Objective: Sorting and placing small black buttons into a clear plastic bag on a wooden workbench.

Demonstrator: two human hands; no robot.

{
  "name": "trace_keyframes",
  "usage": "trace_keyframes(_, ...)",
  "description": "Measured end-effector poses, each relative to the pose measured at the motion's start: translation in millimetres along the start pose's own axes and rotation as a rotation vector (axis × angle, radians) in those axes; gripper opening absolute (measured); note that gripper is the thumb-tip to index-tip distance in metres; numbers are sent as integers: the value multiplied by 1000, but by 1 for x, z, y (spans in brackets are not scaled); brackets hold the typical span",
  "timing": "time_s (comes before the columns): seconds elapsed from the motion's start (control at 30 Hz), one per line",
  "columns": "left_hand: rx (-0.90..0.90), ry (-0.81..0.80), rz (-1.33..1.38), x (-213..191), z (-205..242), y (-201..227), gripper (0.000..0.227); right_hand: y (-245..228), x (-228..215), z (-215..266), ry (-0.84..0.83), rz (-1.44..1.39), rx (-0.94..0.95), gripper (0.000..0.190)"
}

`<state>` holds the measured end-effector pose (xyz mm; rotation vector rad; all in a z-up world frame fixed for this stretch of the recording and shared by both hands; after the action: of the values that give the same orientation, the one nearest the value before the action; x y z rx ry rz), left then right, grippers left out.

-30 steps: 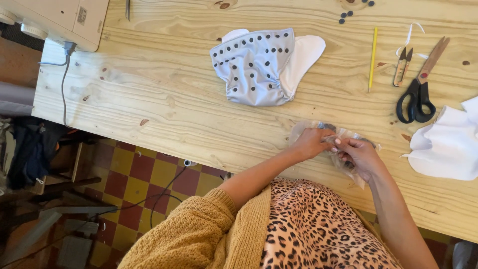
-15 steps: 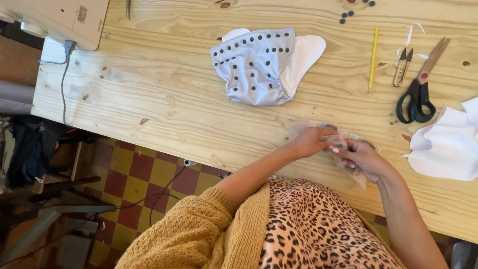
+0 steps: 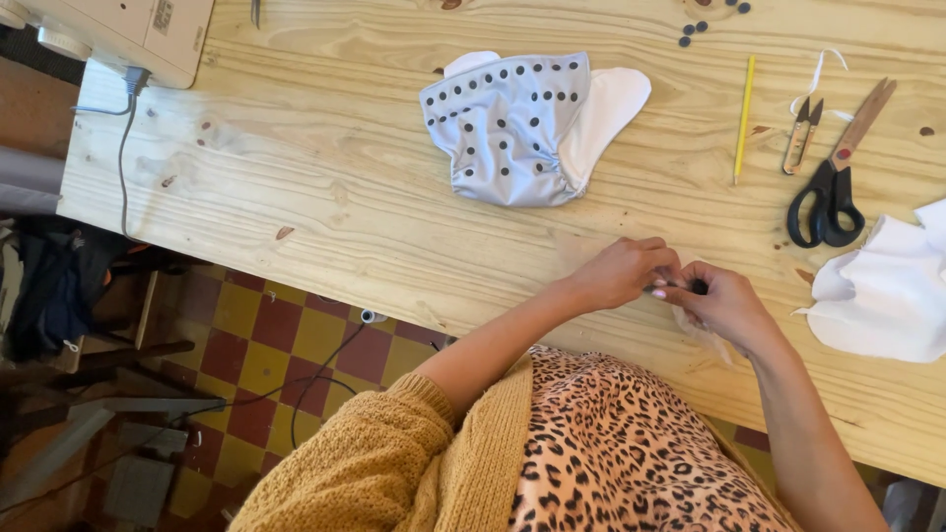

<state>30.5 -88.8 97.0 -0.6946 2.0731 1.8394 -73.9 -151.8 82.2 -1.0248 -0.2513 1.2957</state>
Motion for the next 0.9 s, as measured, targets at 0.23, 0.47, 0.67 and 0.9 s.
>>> trace_keyframes(0.23, 54, -2, -25, -1, 3, 9, 34, 9, 8, -6, 12, -168, -75, 32)
trace_keyframes(0.47, 6, 41, 8, -8, 3, 10, 33, 37, 17, -19, -159, -504, -106, 23)
trace_keyframes(0.67, 4, 24, 58, -9, 7, 12, 42, 49, 14, -22, -164, -475, -113, 15)
trace_keyframes(0.9, -18, 92, 81, -17, 7, 1, 35, 30, 5, -11, -90, -356, -179, 21)
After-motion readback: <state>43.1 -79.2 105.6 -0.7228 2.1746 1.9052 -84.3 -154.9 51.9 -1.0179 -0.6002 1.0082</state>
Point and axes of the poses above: each hand's wrist, its own z-axis away from the middle knuckle, its own x-axis out of the palm, y = z × x, the point moved 10 cm from there along -z, towards the middle knuckle, and after that the axes turned 3 degrees about -x, right-handed, at the moved point
